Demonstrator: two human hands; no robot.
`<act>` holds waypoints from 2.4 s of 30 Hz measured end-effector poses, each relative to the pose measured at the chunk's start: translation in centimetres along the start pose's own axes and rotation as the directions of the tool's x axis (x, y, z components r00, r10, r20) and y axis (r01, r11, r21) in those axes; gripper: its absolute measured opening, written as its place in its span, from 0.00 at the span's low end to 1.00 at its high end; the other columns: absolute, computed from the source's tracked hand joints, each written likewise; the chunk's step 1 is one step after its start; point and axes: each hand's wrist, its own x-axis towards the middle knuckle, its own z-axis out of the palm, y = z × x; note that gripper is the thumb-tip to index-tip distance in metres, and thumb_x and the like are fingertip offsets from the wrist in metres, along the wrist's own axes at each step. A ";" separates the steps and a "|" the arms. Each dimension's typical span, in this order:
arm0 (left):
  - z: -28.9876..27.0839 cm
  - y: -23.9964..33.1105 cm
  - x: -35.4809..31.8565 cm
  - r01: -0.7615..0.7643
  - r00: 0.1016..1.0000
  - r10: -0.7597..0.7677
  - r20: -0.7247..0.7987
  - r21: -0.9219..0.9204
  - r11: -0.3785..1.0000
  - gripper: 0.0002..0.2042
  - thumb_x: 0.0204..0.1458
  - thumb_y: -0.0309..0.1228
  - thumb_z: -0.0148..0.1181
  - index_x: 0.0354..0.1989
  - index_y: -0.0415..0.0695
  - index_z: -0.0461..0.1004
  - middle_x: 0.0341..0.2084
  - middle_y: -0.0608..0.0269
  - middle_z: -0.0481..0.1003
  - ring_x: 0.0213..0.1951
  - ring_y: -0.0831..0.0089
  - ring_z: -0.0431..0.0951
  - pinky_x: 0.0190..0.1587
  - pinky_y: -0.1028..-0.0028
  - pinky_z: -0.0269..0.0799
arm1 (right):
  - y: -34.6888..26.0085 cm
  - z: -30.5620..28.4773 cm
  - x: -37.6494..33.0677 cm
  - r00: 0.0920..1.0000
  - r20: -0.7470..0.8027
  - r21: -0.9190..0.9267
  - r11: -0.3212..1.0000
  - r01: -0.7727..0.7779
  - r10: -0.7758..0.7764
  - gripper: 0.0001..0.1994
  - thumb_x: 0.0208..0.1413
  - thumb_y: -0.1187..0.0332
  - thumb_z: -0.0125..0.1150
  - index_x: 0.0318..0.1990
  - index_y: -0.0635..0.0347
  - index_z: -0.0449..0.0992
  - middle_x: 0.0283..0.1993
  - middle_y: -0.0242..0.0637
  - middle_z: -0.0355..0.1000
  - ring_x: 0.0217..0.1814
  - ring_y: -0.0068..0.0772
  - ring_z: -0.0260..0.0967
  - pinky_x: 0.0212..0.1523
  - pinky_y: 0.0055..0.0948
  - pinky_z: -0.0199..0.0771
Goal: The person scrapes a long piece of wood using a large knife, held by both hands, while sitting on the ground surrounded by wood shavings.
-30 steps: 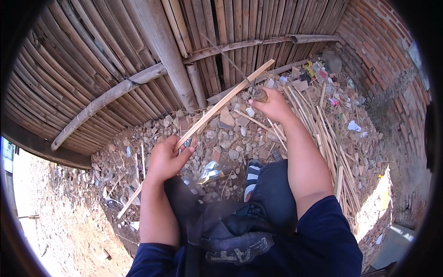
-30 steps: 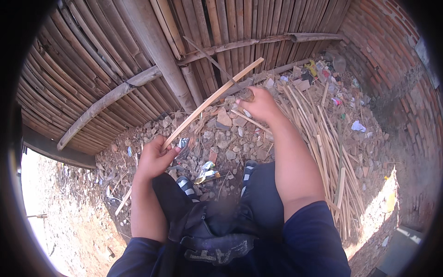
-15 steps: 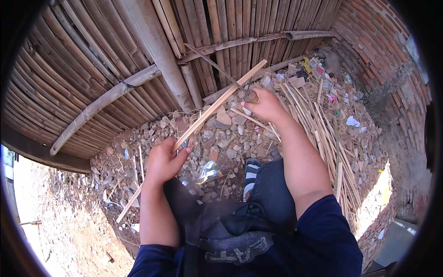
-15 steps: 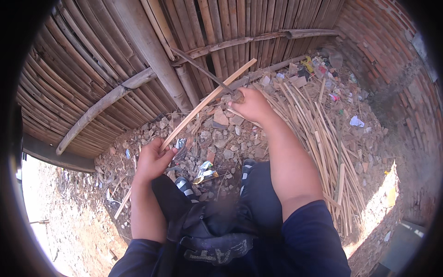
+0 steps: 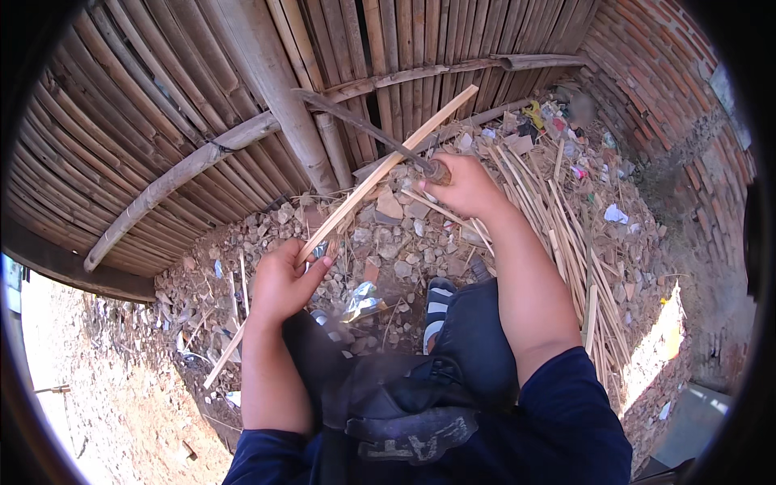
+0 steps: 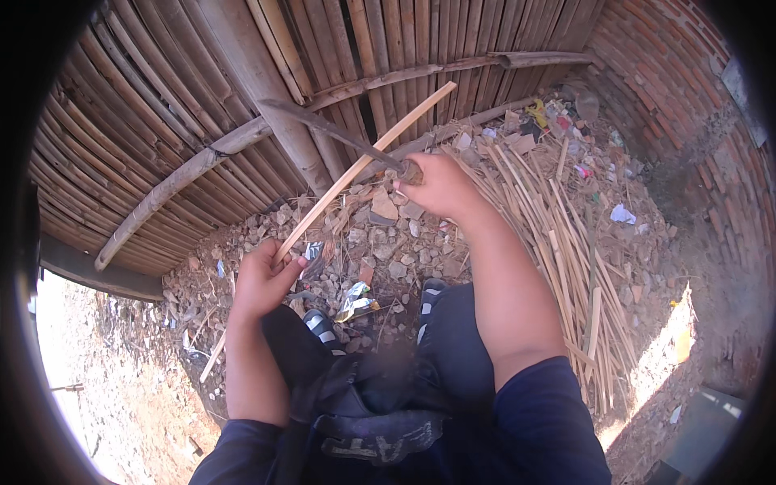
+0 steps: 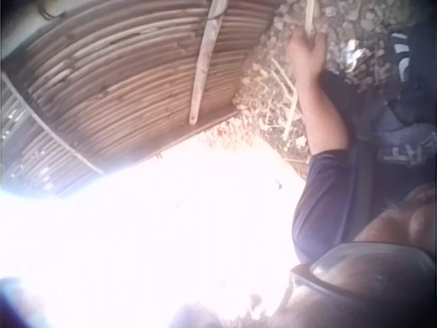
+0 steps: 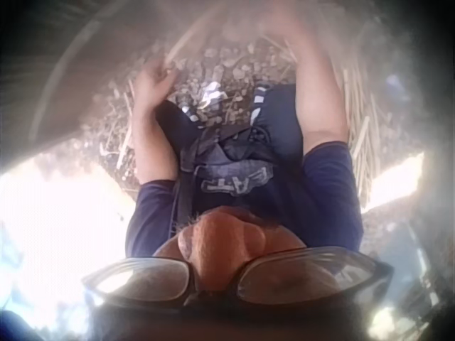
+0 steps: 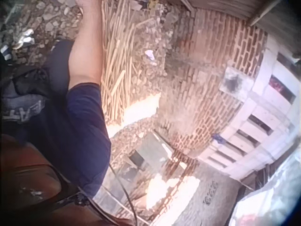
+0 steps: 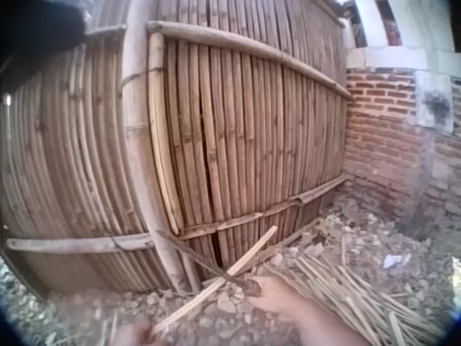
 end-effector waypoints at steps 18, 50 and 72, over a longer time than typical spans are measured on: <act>-0.5 0.5 -0.5 -0.006 1.000 0.006 0.007 -0.006 1.000 0.15 0.50 0.35 0.72 0.28 0.40 0.71 0.15 0.75 0.63 0.20 0.83 0.60 0.23 0.75 0.58 | 0.6 1.3 0.7 0.982 0.115 -0.162 0.973 0.164 -0.147 0.27 0.49 0.58 0.72 0.55 0.63 0.77 0.48 0.55 0.78 0.51 0.52 0.77 0.52 0.42 0.74; -0.7 1.2 -0.4 -0.002 0.999 -0.002 0.048 0.080 0.997 0.18 0.49 0.40 0.73 0.28 0.39 0.71 0.15 0.67 0.66 0.20 0.76 0.65 0.24 0.70 0.63 | 1.4 1.9 1.0 1.000 -0.006 -0.030 0.999 0.029 -0.029 0.24 0.50 0.57 0.71 0.52 0.61 0.78 0.45 0.53 0.79 0.50 0.55 0.76 0.51 0.43 0.75; 0.0 0.4 -0.3 0.034 0.999 -0.034 0.014 0.055 0.998 0.20 0.47 0.46 0.72 0.26 0.41 0.73 0.15 0.58 0.72 0.21 0.60 0.75 0.27 0.63 0.69 | -0.1 1.7 0.3 0.999 0.010 -0.122 0.991 0.047 -0.046 0.23 0.51 0.58 0.70 0.54 0.56 0.79 0.46 0.53 0.78 0.50 0.55 0.76 0.52 0.44 0.75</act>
